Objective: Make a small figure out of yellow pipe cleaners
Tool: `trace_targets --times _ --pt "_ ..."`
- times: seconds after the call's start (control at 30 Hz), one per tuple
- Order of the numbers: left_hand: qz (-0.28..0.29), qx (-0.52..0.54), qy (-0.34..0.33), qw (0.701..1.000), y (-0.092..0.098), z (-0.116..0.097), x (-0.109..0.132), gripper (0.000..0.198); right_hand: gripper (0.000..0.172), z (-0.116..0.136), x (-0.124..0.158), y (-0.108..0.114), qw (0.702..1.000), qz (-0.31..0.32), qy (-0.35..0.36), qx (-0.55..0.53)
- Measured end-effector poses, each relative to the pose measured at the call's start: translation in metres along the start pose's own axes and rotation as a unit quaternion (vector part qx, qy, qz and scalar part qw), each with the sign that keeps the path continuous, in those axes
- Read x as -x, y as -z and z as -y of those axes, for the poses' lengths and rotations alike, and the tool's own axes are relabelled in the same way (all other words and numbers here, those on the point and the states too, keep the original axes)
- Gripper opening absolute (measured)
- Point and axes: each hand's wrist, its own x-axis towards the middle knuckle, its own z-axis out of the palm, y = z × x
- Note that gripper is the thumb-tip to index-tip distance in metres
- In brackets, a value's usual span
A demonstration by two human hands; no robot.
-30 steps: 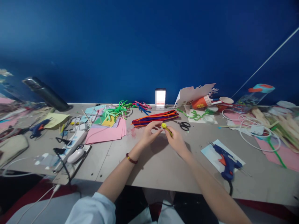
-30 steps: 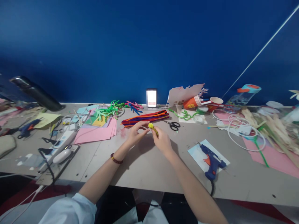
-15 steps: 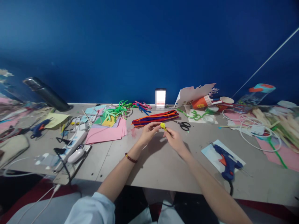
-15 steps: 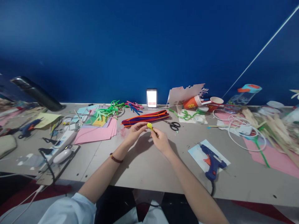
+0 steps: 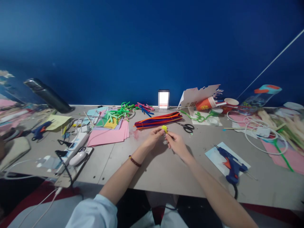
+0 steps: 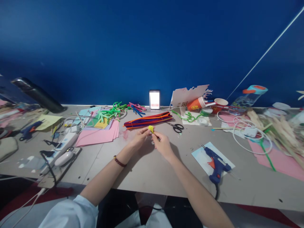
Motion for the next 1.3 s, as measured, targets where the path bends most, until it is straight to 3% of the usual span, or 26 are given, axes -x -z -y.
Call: trace_targets --times 0.33,0.5,0.67,0.83,1.03,1.1,1.2,1.3 --pt "-0.005 0.036 0.011 0.999 -0.007 -0.004 0.004 0.032 0.033 0.005 0.000 -0.006 0.989 0.037 -0.056 -0.133" --pt "0.000 0.017 0.027 0.999 -0.009 -0.005 0.006 0.031 0.036 0.002 -0.002 -0.003 0.990 -0.008 -0.054 -0.128" --pt "-0.013 0.041 0.032 0.999 -0.008 -0.001 0.003 0.026 0.039 -0.005 -0.005 -0.002 0.993 0.005 -0.050 -0.107" --pt "-0.056 0.097 0.003 0.994 -0.007 -0.003 0.000 0.025 0.043 -0.007 -0.004 -0.008 0.985 0.078 -0.086 -0.130" --pt "-0.089 0.191 0.029 0.977 -0.008 -0.007 0.000 0.026 0.043 -0.006 0.005 -0.014 0.969 0.153 -0.123 -0.146" --pt "-0.075 0.212 0.038 0.974 -0.008 -0.008 0.001 0.027 0.044 -0.006 0.006 -0.013 0.969 0.165 -0.136 -0.123" --pt "-0.061 0.238 0.047 0.968 -0.007 -0.012 0.002 0.027 0.045 -0.002 0.001 -0.004 0.979 0.145 -0.140 -0.035" --pt "-0.080 0.235 0.036 0.968 -0.004 -0.015 0.001 0.026 0.043 0.009 -0.013 0.014 0.993 0.054 -0.105 0.018"
